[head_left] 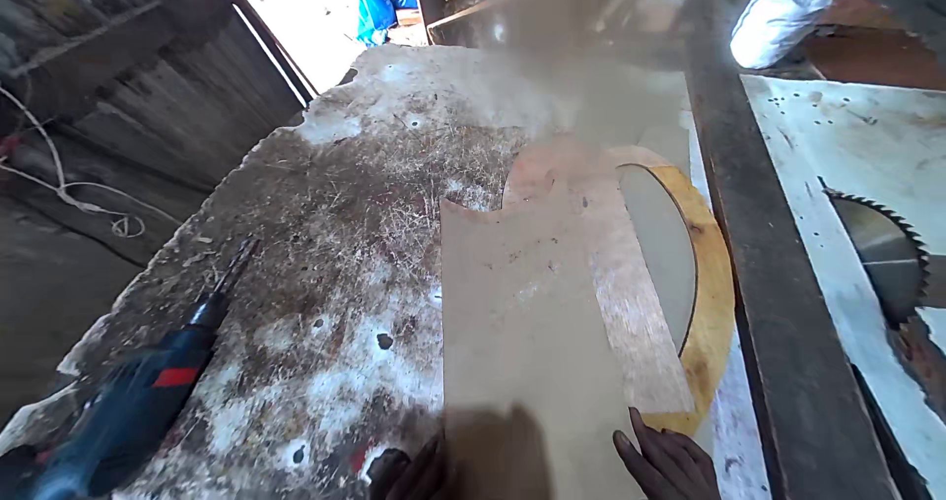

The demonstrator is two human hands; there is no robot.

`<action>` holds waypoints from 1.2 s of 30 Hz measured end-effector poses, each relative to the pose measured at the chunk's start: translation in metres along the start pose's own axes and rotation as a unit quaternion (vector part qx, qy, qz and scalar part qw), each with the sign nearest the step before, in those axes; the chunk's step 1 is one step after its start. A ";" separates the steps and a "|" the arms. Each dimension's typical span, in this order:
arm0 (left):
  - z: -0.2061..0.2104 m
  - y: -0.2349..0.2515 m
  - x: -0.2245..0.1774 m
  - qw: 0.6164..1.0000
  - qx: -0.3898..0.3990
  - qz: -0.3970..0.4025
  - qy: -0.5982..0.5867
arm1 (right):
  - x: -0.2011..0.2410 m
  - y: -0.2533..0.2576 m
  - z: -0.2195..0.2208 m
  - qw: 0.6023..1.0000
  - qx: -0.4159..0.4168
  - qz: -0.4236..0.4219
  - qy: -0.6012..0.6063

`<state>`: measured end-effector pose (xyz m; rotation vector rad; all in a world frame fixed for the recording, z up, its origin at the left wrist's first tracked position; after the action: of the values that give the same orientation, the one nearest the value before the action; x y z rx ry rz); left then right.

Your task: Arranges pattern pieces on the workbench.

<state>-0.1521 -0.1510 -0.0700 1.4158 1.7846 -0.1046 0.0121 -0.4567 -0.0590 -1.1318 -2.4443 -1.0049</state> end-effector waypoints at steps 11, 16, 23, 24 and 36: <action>0.004 0.008 -0.005 0.996 -0.029 0.021 0.082 | 0.007 0.004 0.003 0.995 -0.055 0.065 0.047; 0.019 0.013 -0.018 0.986 -0.087 0.058 0.127 | 0.028 0.015 -0.003 0.931 -0.052 0.237 0.274; 0.014 0.036 -0.060 0.977 -0.012 -0.039 0.208 | 0.111 0.070 -0.036 0.806 -0.050 0.130 0.575; 0.011 0.032 -0.061 0.982 -0.014 -0.087 0.164 | 0.132 0.078 -0.036 0.803 0.001 0.084 0.591; -0.002 -0.003 -0.006 0.719 -0.352 -0.453 -0.391 | 0.104 0.032 0.040 0.866 0.303 -0.009 0.399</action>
<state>-0.1555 -0.1558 -0.0664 -0.1738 1.3475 -0.4128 -0.0309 -0.3561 -0.0209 -0.3568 -1.8454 -0.4740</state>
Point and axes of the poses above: each hand's wrist, its own y-axis towards the middle knuckle, its own z-axis out of the palm, x = y × z, the point moved 4 cm from there along y, towards the middle knuckle, and after that the axes turned 12 degrees about -x, right-handed, at the moved point
